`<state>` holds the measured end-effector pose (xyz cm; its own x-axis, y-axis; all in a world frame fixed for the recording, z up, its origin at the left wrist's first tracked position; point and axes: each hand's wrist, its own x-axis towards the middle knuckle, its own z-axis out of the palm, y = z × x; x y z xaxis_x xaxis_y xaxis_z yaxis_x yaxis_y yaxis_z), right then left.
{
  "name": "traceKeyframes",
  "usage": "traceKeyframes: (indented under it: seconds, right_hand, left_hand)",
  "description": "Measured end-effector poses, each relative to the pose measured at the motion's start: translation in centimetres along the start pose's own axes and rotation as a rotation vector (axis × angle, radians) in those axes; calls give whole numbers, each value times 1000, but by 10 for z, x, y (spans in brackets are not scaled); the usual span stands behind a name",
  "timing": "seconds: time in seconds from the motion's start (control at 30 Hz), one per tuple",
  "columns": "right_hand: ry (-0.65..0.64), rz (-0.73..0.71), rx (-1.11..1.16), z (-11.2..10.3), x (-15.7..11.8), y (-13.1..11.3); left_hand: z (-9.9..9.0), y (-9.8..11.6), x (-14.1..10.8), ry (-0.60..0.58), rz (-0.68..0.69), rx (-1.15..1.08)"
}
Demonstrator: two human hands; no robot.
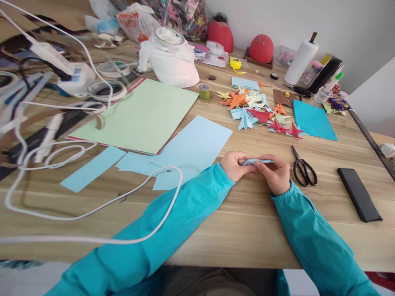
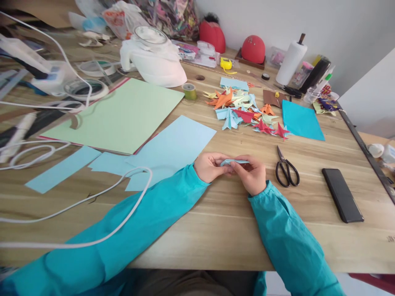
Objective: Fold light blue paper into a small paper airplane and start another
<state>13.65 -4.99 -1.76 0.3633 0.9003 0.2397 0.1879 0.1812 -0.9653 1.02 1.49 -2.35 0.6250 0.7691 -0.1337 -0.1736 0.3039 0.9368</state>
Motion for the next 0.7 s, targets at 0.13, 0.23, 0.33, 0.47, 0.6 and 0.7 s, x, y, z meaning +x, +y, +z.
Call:
traceKeyframes:
  seconds: [0.13, 0.23, 0.33, 0.47, 0.6, 0.7]
  right_hand:
    - [-60, 18, 53, -3, 4, 3]
    - [-50, 14, 77, -5, 6, 6]
    - [-41, 15, 88, -7, 7, 9]
    - [-30, 1, 129, -8, 7, 13]
    - [-48, 34, 173, -8, 8, 17]
    - [-60, 66, 176, -8, 8, 17]
  left_hand:
    - [-2, -3, 0, 99, 181, 174]
    - [-1, -2, -2, 125, 250, 236]
    - [0, 0, -4, 101, 266, 234]
    - [-1, 6, -4, 106, 349, 333]
    - [-4, 8, -2, 55, 440, 411]
    - [-6, 8, -2, 41, 440, 410]
